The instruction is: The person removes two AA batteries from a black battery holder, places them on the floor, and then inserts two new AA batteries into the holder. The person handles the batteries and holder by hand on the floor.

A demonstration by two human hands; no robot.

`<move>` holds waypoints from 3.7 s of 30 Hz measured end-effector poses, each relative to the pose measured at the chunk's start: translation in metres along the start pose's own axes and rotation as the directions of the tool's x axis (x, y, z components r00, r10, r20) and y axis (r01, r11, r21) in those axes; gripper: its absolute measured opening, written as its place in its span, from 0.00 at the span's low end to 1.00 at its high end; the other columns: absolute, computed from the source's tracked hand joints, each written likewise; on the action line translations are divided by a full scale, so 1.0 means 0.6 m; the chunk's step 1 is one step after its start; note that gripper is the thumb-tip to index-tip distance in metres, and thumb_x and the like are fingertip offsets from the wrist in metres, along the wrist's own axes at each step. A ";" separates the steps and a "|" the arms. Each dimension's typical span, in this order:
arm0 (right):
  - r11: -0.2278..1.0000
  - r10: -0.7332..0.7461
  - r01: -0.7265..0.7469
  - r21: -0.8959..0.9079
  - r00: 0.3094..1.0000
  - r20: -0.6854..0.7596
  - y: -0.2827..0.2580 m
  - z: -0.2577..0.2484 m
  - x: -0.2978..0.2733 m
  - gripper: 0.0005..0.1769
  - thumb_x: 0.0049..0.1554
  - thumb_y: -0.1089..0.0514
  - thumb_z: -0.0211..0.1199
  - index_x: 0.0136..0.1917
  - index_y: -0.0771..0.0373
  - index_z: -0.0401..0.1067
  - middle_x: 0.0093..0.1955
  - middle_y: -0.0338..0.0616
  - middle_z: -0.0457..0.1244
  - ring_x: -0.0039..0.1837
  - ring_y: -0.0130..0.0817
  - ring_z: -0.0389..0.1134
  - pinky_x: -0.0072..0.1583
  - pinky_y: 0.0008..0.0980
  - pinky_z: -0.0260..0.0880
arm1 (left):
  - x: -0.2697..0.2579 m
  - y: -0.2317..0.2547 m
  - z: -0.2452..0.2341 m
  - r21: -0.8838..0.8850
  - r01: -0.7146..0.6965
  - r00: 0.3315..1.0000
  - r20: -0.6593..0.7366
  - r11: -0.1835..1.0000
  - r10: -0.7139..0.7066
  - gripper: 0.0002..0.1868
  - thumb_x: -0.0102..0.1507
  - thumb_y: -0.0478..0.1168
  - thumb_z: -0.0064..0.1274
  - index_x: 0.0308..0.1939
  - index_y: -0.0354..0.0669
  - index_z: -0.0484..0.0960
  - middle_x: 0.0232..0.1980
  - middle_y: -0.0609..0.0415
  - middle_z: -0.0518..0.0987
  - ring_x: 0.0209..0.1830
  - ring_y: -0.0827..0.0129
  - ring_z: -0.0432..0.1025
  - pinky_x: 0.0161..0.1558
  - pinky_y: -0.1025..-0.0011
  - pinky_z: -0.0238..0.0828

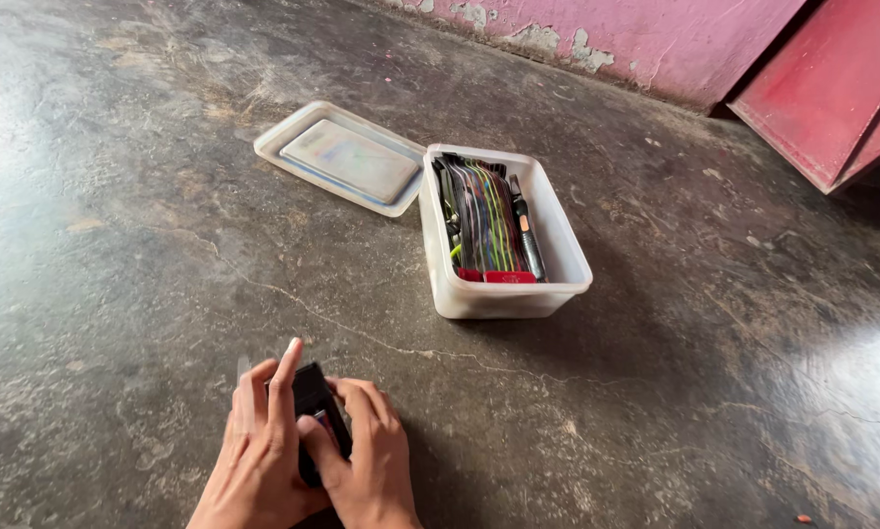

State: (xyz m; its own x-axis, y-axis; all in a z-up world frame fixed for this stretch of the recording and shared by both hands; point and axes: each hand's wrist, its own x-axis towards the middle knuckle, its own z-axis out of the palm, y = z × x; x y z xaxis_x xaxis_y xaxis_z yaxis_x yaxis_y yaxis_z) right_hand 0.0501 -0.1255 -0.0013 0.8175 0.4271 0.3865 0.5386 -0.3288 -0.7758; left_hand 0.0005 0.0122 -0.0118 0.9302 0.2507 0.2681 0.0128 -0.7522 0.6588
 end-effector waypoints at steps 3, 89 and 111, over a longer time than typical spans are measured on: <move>0.936 0.316 -0.326 0.135 0.945 0.089 -0.009 0.003 -0.021 0.26 0.60 0.43 0.54 0.63 0.61 0.71 0.54 0.49 0.70 0.57 0.40 0.73 0.58 0.38 0.71 | -0.001 0.041 -0.018 0.026 -0.181 0.980 -0.075 0.983 0.182 0.69 0.34 0.34 0.63 0.80 0.39 0.49 0.70 0.30 0.57 0.68 0.32 0.62 0.60 0.50 0.71; 0.039 0.525 -0.685 0.728 0.633 0.568 -0.043 0.004 -0.019 0.20 0.54 0.54 0.63 0.60 0.56 0.74 0.49 0.36 0.68 0.50 0.25 0.70 0.55 0.26 0.73 | 0.024 0.040 -0.024 -0.831 0.535 0.750 0.387 0.150 -0.536 0.35 0.64 0.68 0.36 0.39 0.40 0.81 0.32 0.51 0.79 0.31 0.63 0.72 0.35 0.62 0.70; 0.998 0.042 -0.050 -0.041 0.986 -0.164 -0.085 -0.010 -0.026 0.12 0.51 0.59 0.73 0.49 0.62 0.81 0.47 0.42 0.73 0.50 0.37 0.75 0.52 0.36 0.75 | 0.017 0.001 0.006 -0.888 0.428 0.745 0.243 0.166 -0.621 0.35 0.69 0.70 0.35 0.38 0.42 0.77 0.33 0.49 0.78 0.32 0.64 0.71 0.38 0.62 0.70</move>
State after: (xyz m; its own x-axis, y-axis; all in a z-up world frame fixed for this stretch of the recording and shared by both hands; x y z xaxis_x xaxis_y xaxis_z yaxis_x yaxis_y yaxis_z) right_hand 0.0113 -0.1203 0.0354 0.8620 0.2689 0.4298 0.5052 -0.3840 -0.7729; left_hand 0.0113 0.0118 -0.0111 0.7745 0.5054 -0.3804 0.0747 0.5240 0.8484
